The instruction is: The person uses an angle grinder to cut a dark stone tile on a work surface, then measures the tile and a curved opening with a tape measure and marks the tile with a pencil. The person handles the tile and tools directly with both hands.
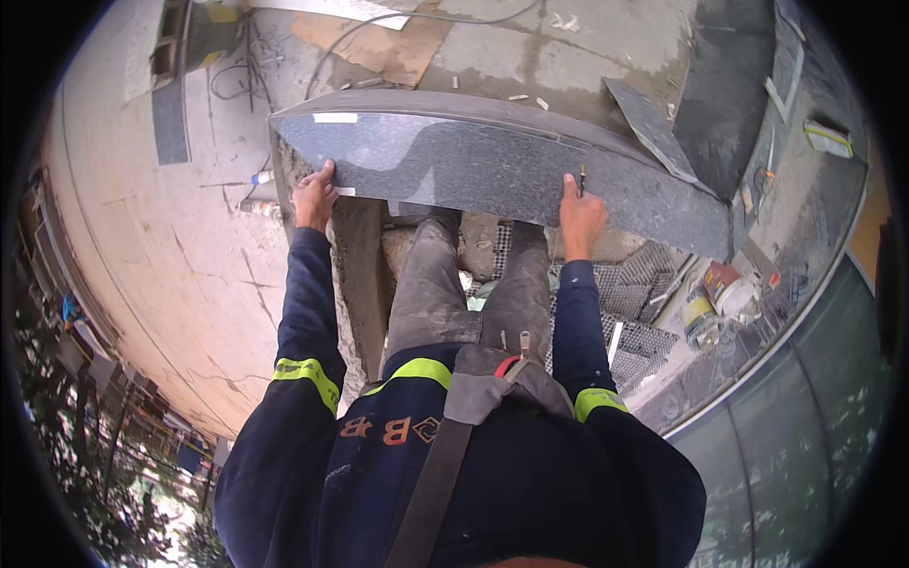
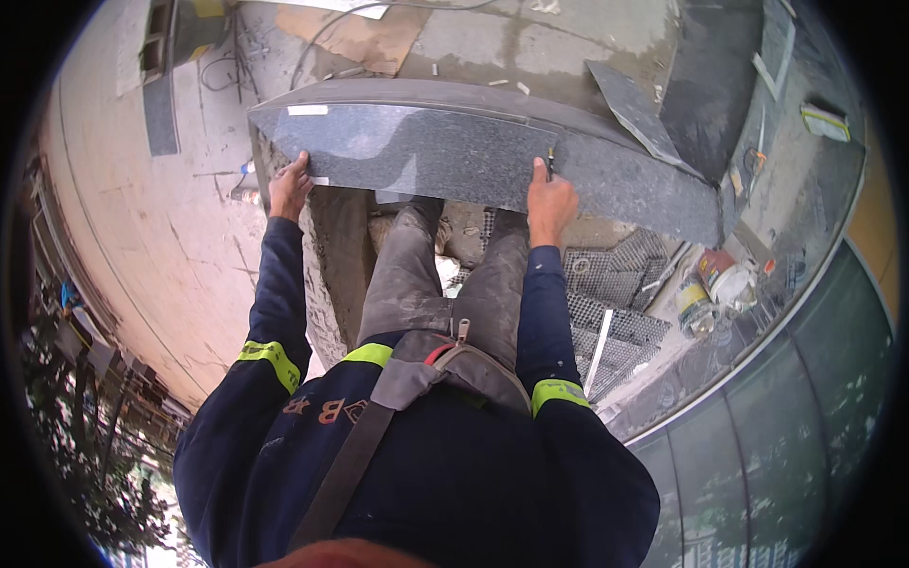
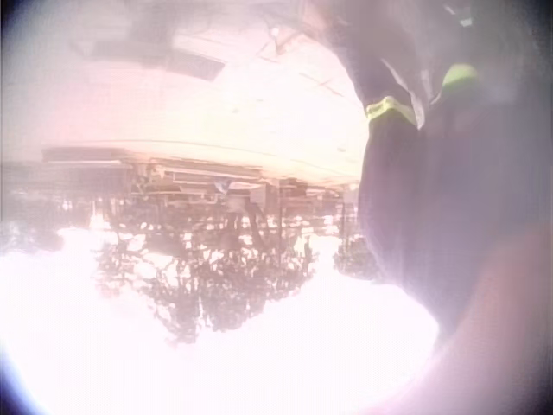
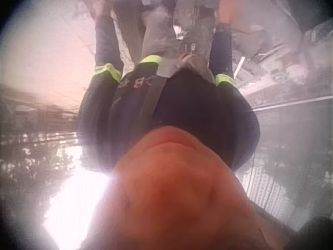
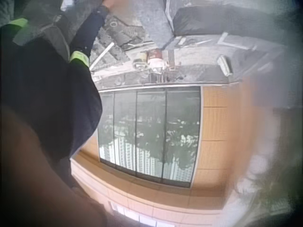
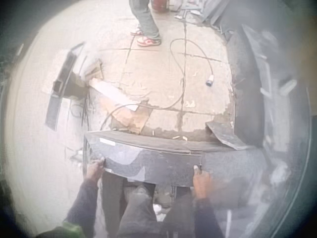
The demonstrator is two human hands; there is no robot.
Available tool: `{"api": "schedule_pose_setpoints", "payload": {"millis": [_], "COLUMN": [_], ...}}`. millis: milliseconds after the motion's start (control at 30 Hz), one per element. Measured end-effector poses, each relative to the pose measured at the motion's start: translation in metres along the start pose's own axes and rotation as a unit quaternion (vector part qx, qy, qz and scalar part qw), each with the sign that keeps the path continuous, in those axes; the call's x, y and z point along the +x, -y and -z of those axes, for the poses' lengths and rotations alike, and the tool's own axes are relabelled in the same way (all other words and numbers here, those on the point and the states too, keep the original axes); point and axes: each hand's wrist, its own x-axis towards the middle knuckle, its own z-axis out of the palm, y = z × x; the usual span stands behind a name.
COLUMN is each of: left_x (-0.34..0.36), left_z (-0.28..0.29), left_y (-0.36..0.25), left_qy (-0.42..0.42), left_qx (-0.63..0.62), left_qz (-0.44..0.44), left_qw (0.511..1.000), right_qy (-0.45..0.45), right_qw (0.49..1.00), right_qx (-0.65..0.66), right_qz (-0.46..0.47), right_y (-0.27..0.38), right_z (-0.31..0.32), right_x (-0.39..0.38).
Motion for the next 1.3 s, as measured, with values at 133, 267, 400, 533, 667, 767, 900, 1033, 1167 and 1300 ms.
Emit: {"api": "schedule_pose_setpoints", "payload": {"millis": [133,267,400,533,667,767,900,1033,1167,1300], "left_x": [-0.021,-0.034,-0.04,-0.043,-0.07,-0.072,-0.056,-0.04,-0.032,-0.029], "left_z": [-0.005,0.001,-0.006,-0.002,-0.019,-0.026,-0.033,-0.02,-0.018,-0.019], "left_y": [-0.027,-0.02,-0.01,0.03,0.05,0.065,0.059,0.058,0.066,0.068], "left_qy": [-0.032,-0.1,-0.148,-0.171,-0.058,0.007,-0.003,0.024,0.038,0.068], "left_qx": [0.019,0.016,-0.001,-0.103,-0.22,-0.288,-0.306,-0.359,-0.361,-0.366], "left_qz": [-0.002,-0.008,-0.049,-0.07,0.004,0.014,0.021,0.018,0.02,0.017], "left_qw": [0.999,0.995,0.988,0.977,0.974,0.957,0.952,0.933,0.932,0.928], "right_qy": [-0.021,0.023,0.075,0.096,0.128,0.144,0.118,0.082,0.095,0.098], "right_qw": [1.0,0.999,0.996,0.983,0.976,0.977,0.972,0.982,0.976,0.977], "right_qx": [0.006,-0.012,0.045,0.154,0.173,0.158,0.199,0.132,0.104,0.091], "right_qz": [0.021,0.046,0.009,-0.035,-0.032,-0.023,0.046,0.108,0.169,0.167], "right_y": [0.006,0.003,-0.006,-0.005,-0.014,0.0,-0.001,0.025,0.034,0.027], "right_z": [-0.002,-0.008,-0.012,-0.016,-0.014,-0.01,-0.002,-0.011,-0.012,-0.01], "right_x": [-0.009,-0.003,0.008,0.009,0.018,0.021,0.062,0.049,0.034,0.041]}}
